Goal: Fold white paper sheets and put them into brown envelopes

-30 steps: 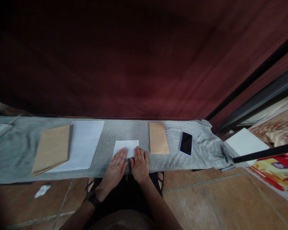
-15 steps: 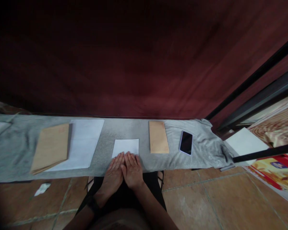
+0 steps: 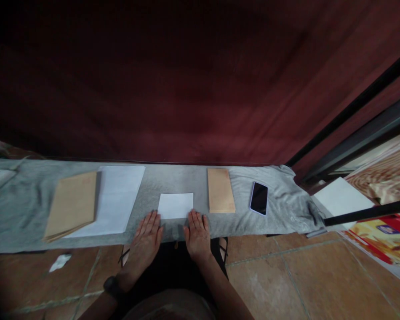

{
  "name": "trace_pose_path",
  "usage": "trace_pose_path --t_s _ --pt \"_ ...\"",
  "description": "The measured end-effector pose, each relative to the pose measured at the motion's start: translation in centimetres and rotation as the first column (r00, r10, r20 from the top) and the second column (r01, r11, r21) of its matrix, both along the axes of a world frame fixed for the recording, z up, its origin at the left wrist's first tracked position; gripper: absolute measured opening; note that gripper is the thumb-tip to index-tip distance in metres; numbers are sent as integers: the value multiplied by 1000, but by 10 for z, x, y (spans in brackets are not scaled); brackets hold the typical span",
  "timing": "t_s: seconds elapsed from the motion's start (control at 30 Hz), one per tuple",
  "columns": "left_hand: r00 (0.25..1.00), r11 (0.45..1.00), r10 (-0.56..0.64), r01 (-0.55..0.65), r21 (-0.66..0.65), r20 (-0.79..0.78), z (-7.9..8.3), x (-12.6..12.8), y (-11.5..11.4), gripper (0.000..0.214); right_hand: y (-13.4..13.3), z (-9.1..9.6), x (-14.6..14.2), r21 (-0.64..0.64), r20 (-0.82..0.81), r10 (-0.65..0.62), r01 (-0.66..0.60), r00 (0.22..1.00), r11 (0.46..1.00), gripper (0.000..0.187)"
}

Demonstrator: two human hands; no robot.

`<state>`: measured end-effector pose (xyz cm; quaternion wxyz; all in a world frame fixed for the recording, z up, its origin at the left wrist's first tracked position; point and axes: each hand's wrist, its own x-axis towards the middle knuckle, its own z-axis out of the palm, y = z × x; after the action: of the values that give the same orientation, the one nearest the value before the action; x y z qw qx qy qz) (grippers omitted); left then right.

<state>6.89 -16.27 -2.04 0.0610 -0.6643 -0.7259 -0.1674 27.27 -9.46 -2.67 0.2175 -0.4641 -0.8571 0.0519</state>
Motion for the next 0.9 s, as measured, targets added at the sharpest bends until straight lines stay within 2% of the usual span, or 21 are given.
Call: trace_pose_path --t_s 0.1,0.17,0.27,0.37,0.47,0.63,0.9 --pt "999 999 -40 40 14 24 9 6 15 57 6 10 -10 -22 -43 -15 14 999 1000 46" --pt "994 995 -103 103 0 34 11 13 30 58 13 17 -20 -29 -57 22 -23 998 999 46" --pt "982 981 -188 189 -41 25 7 20 51 59 25 22 -40 -55 -47 80 -82 996 995 46" --pt "975 972 -222 221 -80 -4 -3 23 65 63 36 18 -57 -78 -23 91 -93 996 993 46" --pt "982 979 -189 187 -84 -21 -11 21 68 63 41 9 -61 -69 -7 82 -82 997 994 46" --pt "996 995 -88 89 -46 6 -14 11 64 59 43 -3 -47 -20 9 22 -22 1000 1000 48" --pt "999 999 29 -27 -41 33 -16 -9 55 59 52 -1 -26 -32 -2 -79 79 997 996 46"
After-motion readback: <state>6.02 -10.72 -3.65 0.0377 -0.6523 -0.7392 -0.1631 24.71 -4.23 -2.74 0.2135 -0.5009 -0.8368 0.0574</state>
